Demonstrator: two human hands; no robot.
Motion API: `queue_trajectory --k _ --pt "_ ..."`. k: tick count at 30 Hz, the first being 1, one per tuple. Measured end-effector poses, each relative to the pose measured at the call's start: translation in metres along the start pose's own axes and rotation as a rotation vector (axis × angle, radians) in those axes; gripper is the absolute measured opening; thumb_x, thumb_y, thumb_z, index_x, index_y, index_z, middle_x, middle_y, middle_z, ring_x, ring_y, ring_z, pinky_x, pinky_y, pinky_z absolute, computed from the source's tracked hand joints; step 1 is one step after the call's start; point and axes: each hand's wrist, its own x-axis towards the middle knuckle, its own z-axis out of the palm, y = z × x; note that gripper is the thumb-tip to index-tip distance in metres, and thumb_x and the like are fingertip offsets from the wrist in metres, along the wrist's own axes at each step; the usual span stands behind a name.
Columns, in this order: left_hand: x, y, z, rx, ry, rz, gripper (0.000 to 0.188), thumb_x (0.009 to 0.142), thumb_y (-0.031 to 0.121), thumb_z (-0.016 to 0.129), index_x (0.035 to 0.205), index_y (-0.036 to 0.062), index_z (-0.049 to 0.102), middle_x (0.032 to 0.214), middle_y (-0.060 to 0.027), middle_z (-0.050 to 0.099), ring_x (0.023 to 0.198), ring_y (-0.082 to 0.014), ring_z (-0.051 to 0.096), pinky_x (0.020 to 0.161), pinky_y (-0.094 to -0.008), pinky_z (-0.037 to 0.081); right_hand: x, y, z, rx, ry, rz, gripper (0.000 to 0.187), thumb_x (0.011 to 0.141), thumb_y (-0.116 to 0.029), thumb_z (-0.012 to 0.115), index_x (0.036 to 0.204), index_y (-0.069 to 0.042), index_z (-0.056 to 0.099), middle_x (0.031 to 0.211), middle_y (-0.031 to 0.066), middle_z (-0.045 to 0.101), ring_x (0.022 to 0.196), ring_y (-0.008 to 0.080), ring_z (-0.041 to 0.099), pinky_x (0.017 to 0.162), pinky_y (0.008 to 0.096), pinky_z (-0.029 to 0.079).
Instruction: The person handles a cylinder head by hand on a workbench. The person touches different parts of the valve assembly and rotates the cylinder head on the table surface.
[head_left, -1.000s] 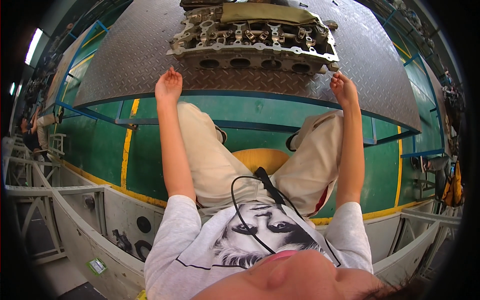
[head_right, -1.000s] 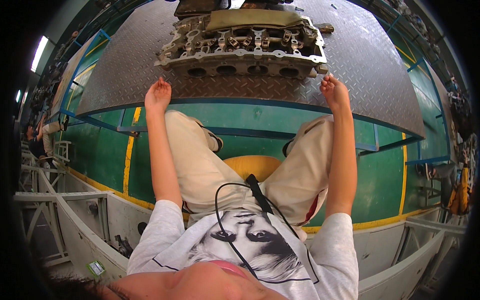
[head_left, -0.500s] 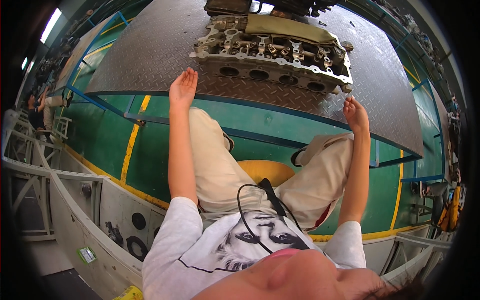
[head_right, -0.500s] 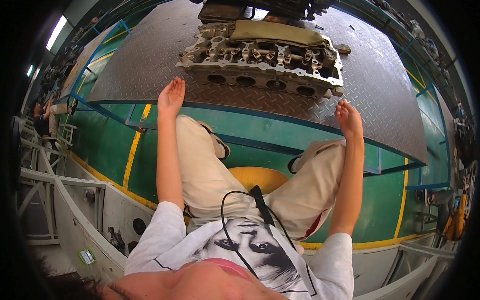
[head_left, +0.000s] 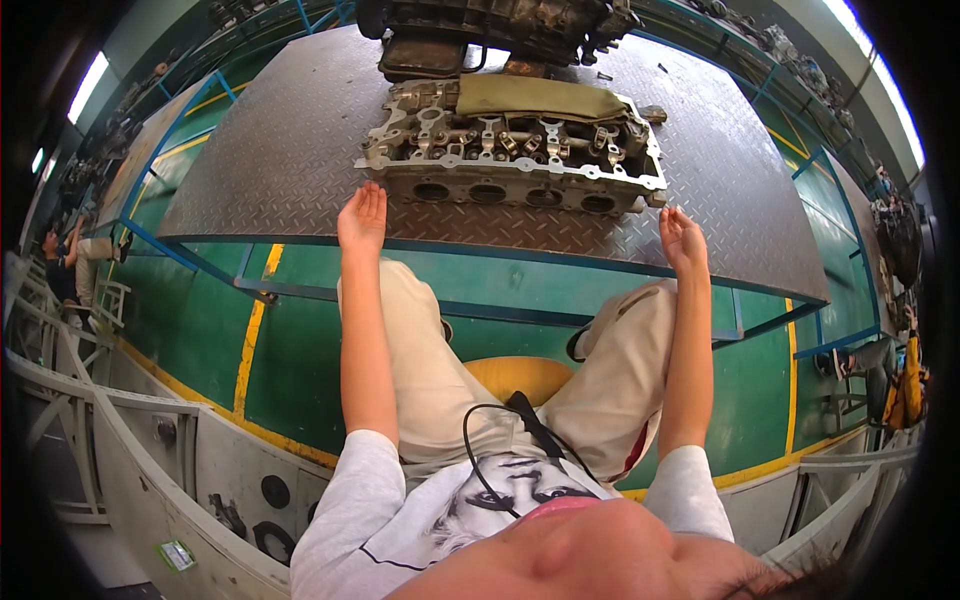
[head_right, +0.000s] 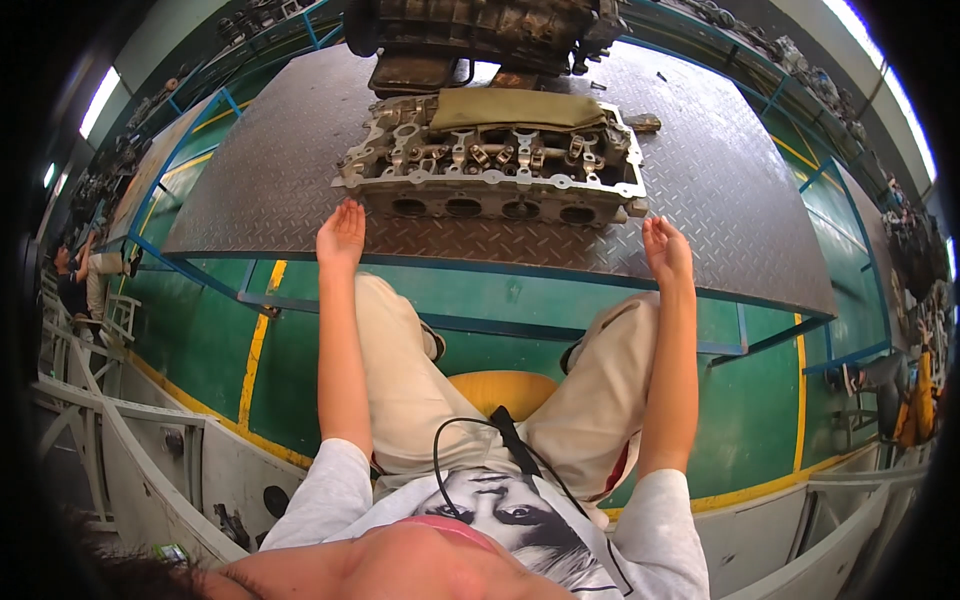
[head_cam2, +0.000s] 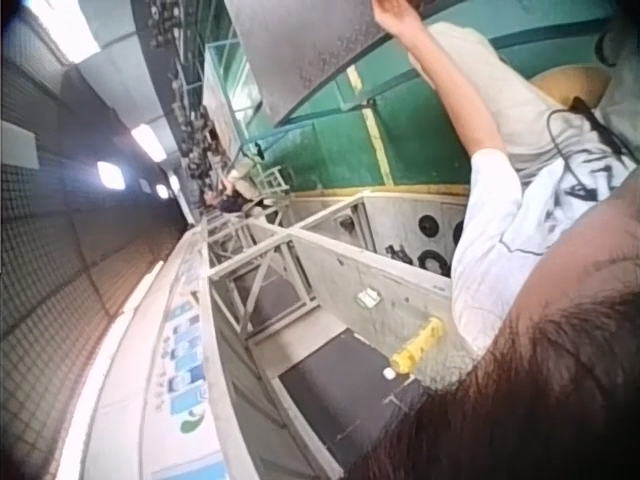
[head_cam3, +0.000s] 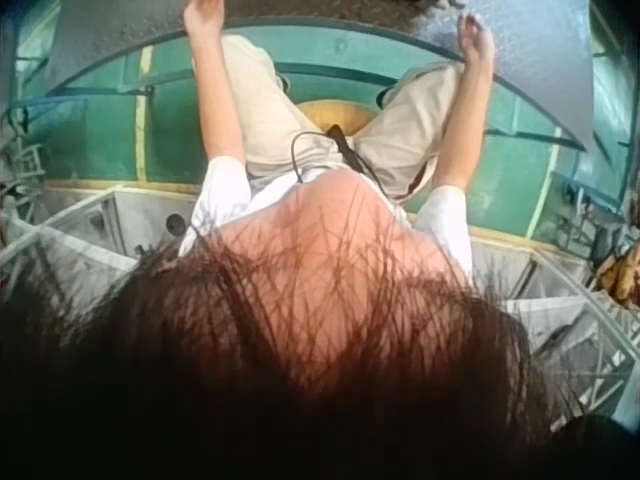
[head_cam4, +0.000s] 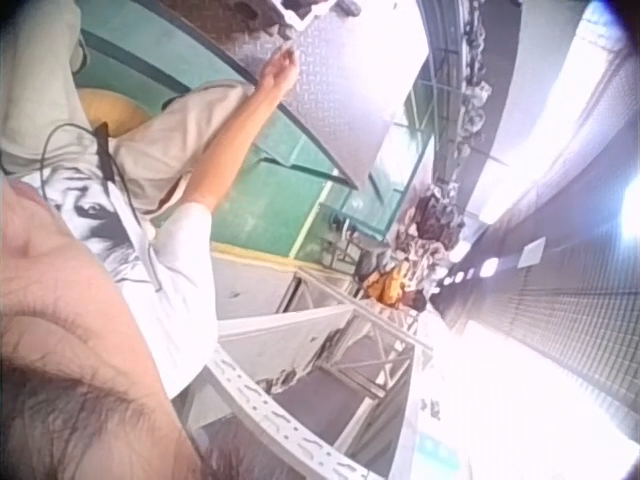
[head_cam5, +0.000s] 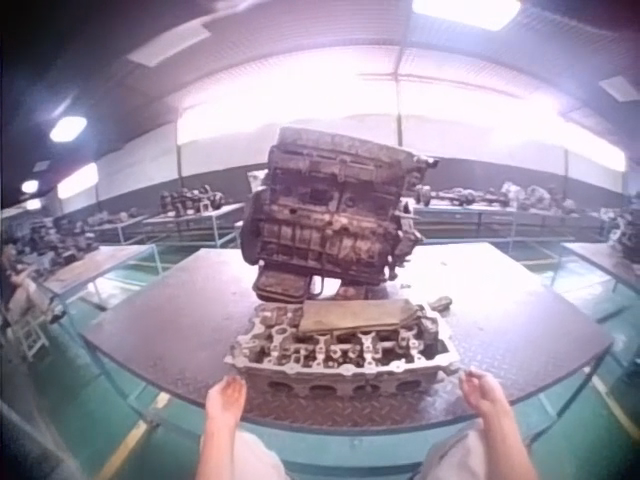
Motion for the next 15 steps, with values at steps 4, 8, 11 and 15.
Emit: queue_trajectory --k 4,8,11,15 --pt "0.001 0.000 0.001 0.036 -0.038 0.007 0.016 0.090 0.005 0.049 0.101 -0.0054 0.055 0.101 -0.0131 0.060 0.097 -0.0238 0.059 0.091 -0.0358 0.049 -0.004 0.001 0.017 0.005 0.020 -0.035 0.011 0.091 -0.002 0.048 0.097 0.008 0.048 0.091 0.0136 0.053 0.088 0.0233 0.057 0.082 0.0291 0.054" --pt "0.007 0.001 -0.001 -0.006 -0.048 0.032 0.015 0.090 0.005 0.050 0.100 -0.0043 0.057 0.102 -0.0125 0.061 0.097 -0.0231 0.059 0.089 -0.0349 0.049 0.001 0.004 0.014 0.058 0.010 -0.027 0.012 0.092 -0.002 0.047 0.095 0.009 0.050 0.092 0.0145 0.053 0.087 0.0232 0.057 0.082 0.0293 0.054" --pt "0.009 -0.002 -0.001 0.022 -0.022 0.046 0.015 0.090 0.005 0.050 0.099 -0.0048 0.057 0.101 -0.0127 0.061 0.097 -0.0234 0.059 0.089 -0.0352 0.050 0.006 0.007 0.014 0.062 0.039 -0.034 0.012 0.092 -0.002 0.045 0.095 0.009 0.050 0.092 0.0145 0.053 0.085 0.0229 0.057 0.083 0.0297 0.054" --pt "0.015 -0.004 -0.001 0.084 0.011 0.043 0.015 0.089 0.005 0.049 0.099 -0.0054 0.056 0.099 -0.0125 0.062 0.095 -0.0245 0.060 0.088 -0.0352 0.051 0.015 0.010 0.010 0.071 0.021 0.048 0.013 0.093 -0.002 0.043 0.095 0.009 0.050 0.093 0.0144 0.052 0.084 0.0229 0.057 0.083 0.0301 0.054"
